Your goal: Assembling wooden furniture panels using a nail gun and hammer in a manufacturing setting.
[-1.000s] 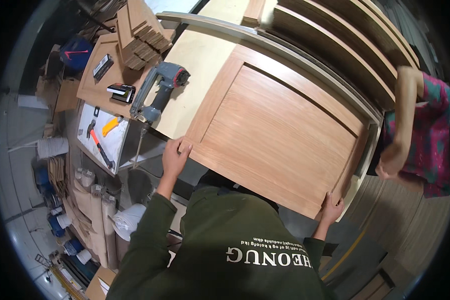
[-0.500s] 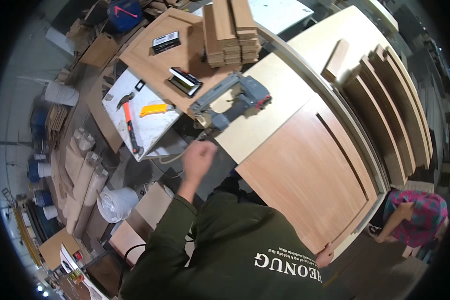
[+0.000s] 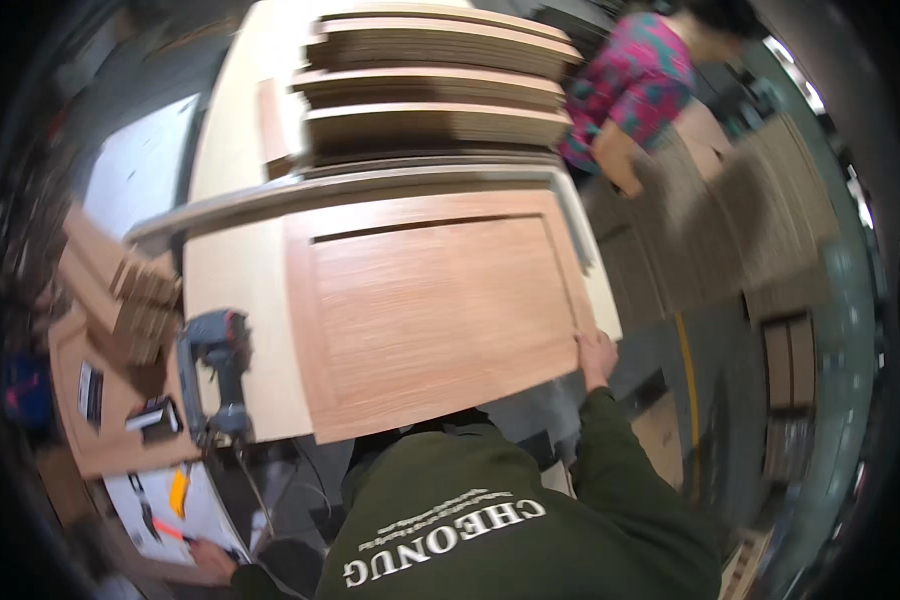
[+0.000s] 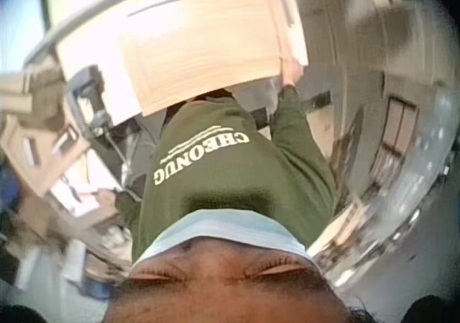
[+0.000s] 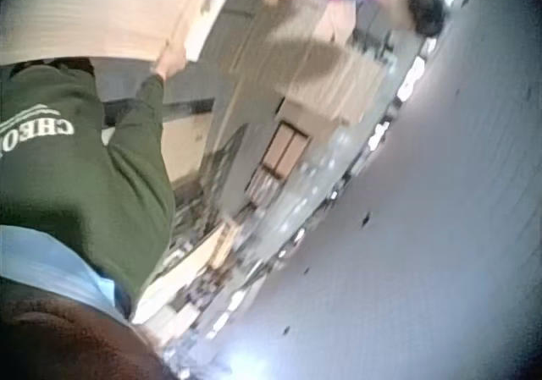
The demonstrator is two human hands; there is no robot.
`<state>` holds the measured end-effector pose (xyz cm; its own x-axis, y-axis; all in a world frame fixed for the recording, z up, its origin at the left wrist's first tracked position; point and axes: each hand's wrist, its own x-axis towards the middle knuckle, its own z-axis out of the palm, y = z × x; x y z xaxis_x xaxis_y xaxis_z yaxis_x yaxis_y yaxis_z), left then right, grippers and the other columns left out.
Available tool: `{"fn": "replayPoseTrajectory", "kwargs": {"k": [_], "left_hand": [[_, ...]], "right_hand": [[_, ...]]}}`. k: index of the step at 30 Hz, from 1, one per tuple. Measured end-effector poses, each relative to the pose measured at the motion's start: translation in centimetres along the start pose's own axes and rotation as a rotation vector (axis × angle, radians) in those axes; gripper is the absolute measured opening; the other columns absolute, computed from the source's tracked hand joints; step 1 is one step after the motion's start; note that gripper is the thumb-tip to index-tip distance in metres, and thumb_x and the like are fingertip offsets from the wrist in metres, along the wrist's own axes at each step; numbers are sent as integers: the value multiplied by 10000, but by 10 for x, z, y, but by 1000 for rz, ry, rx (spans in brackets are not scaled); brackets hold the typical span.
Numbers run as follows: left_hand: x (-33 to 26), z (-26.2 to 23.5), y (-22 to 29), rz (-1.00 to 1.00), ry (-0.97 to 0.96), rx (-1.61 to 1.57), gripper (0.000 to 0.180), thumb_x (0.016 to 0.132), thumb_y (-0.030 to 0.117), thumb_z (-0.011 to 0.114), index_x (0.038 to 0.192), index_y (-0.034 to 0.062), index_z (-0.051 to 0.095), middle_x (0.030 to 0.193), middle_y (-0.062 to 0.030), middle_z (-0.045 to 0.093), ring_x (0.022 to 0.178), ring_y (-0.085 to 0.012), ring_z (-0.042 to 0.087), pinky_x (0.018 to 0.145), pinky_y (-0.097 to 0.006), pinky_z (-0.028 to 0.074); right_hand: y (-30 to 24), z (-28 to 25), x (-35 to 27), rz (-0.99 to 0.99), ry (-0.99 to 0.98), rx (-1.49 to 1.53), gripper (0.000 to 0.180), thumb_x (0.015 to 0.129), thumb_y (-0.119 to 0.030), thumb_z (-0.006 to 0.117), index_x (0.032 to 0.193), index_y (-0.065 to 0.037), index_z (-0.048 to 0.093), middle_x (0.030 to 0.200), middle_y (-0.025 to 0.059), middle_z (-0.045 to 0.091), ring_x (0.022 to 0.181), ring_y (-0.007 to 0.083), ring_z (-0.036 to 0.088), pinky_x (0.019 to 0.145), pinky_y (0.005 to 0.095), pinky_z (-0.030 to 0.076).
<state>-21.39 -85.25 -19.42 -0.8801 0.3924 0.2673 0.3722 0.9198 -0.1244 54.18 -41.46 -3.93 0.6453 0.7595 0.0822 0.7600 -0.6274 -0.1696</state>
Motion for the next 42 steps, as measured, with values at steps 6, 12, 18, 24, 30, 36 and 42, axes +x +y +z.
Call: {"fn": "replayPoseTrajectory", "kwargs": {"k": [6,12,18,24,30,36,42], "left_hand": [[78,8,188,318,108,-311,261,909,225,489,927,-18,583,812,-200,612,707,-331,558,643,-433,446],[49,15,204,414,177,-476,293,894,223,514,1012,-37,581,897,-225,609,837,-354,554,772,-452,430],[-11,-156,248,303,-382,-801,272,867,183,544,1060,8,625,1003,-168,619,1040,-315,546,960,-387,388],[-110,-196,353,322,-580,-1048,367,804,157,648,1138,13,597,949,-162,554,910,-326,567,790,-382,464],[-109,-200,362,295,-514,-1034,334,773,135,674,1092,48,623,910,-139,545,861,-311,560,740,-400,458],[-109,-201,378,319,-421,-985,335,765,134,678,1087,59,625,903,-125,541,886,-309,552,739,-402,458],[-89,-199,381,290,-714,-1011,345,742,187,709,1054,63,630,888,-123,548,846,-312,566,725,-394,464]], "right_hand": [[-1,12,-12,236,39,69,613,675,-496,723,1111,-76,628,1139,164,583,1075,322,539,913,397,441],[1,41,-15,19,74,209,540,680,-436,739,1049,-55,633,1053,149,603,992,320,565,870,403,450],[25,19,5,-6,51,143,450,744,-413,691,991,-37,692,940,198,646,930,329,607,819,409,463],[7,30,20,-52,-108,128,580,724,-519,689,1020,-20,674,991,174,646,954,316,596,830,400,456],[-6,19,20,63,-220,210,566,732,-528,679,989,-23,688,967,143,683,919,272,633,806,361,467],[26,52,67,53,-236,101,646,702,-561,694,1013,5,673,1011,154,672,967,274,619,855,364,458],[8,39,54,45,-211,195,679,692,-551,709,1024,39,656,1013,182,663,972,286,615,855,366,455]]}}
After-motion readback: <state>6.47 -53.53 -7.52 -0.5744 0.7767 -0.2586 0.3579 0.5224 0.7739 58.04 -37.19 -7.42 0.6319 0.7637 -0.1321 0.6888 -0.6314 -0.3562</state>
